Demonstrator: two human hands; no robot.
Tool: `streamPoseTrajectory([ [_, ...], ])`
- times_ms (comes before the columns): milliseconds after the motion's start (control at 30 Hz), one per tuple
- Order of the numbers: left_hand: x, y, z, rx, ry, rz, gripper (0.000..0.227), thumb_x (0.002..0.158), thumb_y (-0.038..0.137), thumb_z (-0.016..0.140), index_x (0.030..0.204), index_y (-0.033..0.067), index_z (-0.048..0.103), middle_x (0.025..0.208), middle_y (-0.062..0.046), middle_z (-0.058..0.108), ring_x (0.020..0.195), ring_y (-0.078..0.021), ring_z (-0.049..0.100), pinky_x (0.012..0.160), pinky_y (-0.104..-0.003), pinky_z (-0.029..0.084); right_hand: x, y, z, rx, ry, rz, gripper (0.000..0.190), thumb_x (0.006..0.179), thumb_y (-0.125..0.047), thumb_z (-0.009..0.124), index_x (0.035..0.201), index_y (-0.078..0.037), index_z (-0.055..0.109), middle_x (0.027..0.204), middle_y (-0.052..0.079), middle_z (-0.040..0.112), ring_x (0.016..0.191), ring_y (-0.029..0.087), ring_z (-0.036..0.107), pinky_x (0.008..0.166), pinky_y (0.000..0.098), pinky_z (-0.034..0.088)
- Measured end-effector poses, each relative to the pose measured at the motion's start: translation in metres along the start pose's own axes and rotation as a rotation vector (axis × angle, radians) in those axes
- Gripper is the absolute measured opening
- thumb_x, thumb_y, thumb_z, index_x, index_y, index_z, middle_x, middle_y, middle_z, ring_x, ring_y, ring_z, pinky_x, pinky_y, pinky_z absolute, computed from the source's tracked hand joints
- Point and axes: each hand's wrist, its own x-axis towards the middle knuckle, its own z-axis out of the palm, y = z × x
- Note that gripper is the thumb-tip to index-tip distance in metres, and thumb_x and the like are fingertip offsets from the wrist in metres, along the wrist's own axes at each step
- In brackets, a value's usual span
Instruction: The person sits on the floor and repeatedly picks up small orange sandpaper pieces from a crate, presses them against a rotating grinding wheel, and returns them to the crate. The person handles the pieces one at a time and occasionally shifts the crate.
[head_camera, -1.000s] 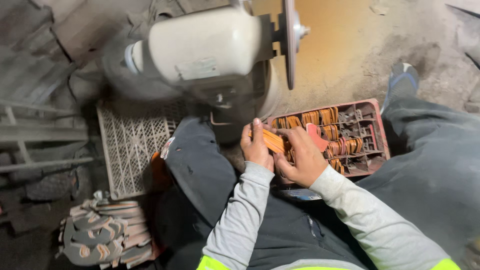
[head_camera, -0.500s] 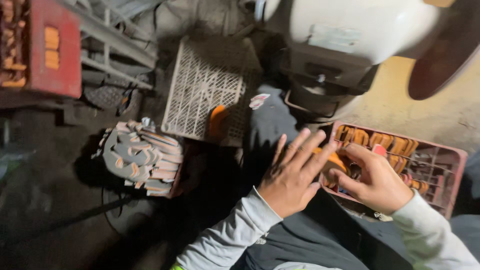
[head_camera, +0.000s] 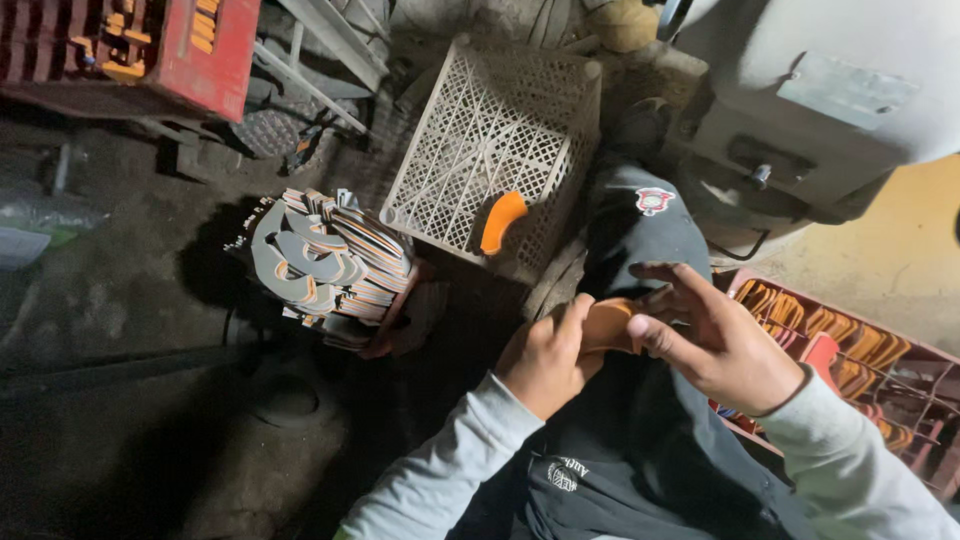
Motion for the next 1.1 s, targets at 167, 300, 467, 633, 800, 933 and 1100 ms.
streamPoseTrajectory([
  [167, 0.008, -0.016, 0.012, -0.053, -0.004, -0.061, 0.069, 0.07, 0.008, 0.084, 0.132, 0.0015, 0.054, 0.092, -0.025, 0.069, 0.082, -0.0448, 0.068, 0.069, -0.05, 0.055, 0.0, -0.003, 0.0, -0.039, 0.028, 0.038, 0.055, 0.092, -0.015, 0.064, 0.143, 0.001, 0.049, 0.12, 0.014, 0.074, 0.11, 0.013, 0.067, 0.092, 0.0306, 0.056],
  [300, 0.015, -0.058, 0.014, -0.022, 0.036, -0.097, 0.042, 0.077, 0.013, 0.078, 0.116, 0.008, 0.062, 0.086, -0.021, 0.072, 0.082, -0.0418, 0.072, 0.069, -0.05, 0.057, -0.017, 0.002, -0.019, -0.197, 0.193, 0.089, 0.052, 0.09, -0.012, 0.062, 0.14, -0.002, 0.053, 0.118, 0.01, 0.076, 0.109, 0.013, 0.072, 0.095, 0.0302, 0.056],
  [467, 0.074, -0.195, 0.001, 0.3, 0.279, -0.189, 0.039, 0.07, 0.015, 0.081, 0.101, 0.0009, 0.062, 0.084, -0.026, 0.072, 0.077, -0.0507, 0.065, 0.071, -0.055, 0.054, -0.034, 0.035, -0.049, -0.142, 0.192, 0.168, 0.05, 0.091, -0.008, 0.062, 0.14, -0.002, 0.056, 0.115, 0.011, 0.078, 0.109, 0.015, 0.072, 0.096, 0.0311, 0.056],
  [633, 0.108, -0.282, 0.031, 0.231, 0.271, -0.264, 0.043, 0.069, 0.013, 0.085, 0.099, -0.0042, 0.06, 0.095, -0.032, 0.066, 0.09, -0.051, 0.063, 0.08, -0.055, 0.053, -0.05, 0.074, -0.053, -0.099, 0.179, 0.288, 0.056, 0.09, -0.009, 0.065, 0.144, -0.005, 0.052, 0.114, 0.008, 0.076, 0.106, 0.013, 0.071, 0.086, 0.031, 0.057],
  [800, 0.114, -0.31, 0.051, 0.312, 0.283, -0.224, 0.04, 0.067, 0.016, 0.083, 0.095, -0.0036, 0.061, 0.102, -0.03, 0.066, 0.095, -0.0487, 0.064, 0.084, -0.053, 0.054, -0.051, 0.087, -0.055, -0.016, 0.214, 0.443, 0.054, 0.092, -0.012, 0.066, 0.144, -0.009, 0.053, 0.109, 0.011, 0.077, 0.101, 0.012, 0.071, 0.08, 0.0294, 0.06],
  [933, 0.116, -0.311, 0.058, 0.268, 0.273, -0.323, 0.046, 0.068, 0.019, 0.084, 0.102, -0.0049, 0.063, 0.101, -0.033, 0.063, 0.096, -0.0504, 0.06, 0.083, -0.052, 0.053, -0.05, 0.089, -0.058, -0.255, 0.213, 0.428, 0.056, 0.093, -0.014, 0.07, 0.144, -0.006, 0.05, 0.109, 0.011, 0.077, 0.1, 0.012, 0.073, 0.082, 0.0281, 0.059],
  [1100, 0.114, -0.313, 0.059, 0.308, 0.179, -0.333, 0.04, 0.073, 0.021, 0.082, 0.099, -0.0031, 0.063, 0.098, -0.027, 0.069, 0.099, -0.0486, 0.059, 0.089, -0.052, 0.052, -0.047, 0.105, -0.059, -0.155, 0.202, 0.327, 0.058, 0.089, -0.007, 0.064, 0.143, -0.001, 0.045, 0.116, 0.012, 0.077, 0.105, 0.013, 0.074, 0.086, 0.0308, 0.06],
])
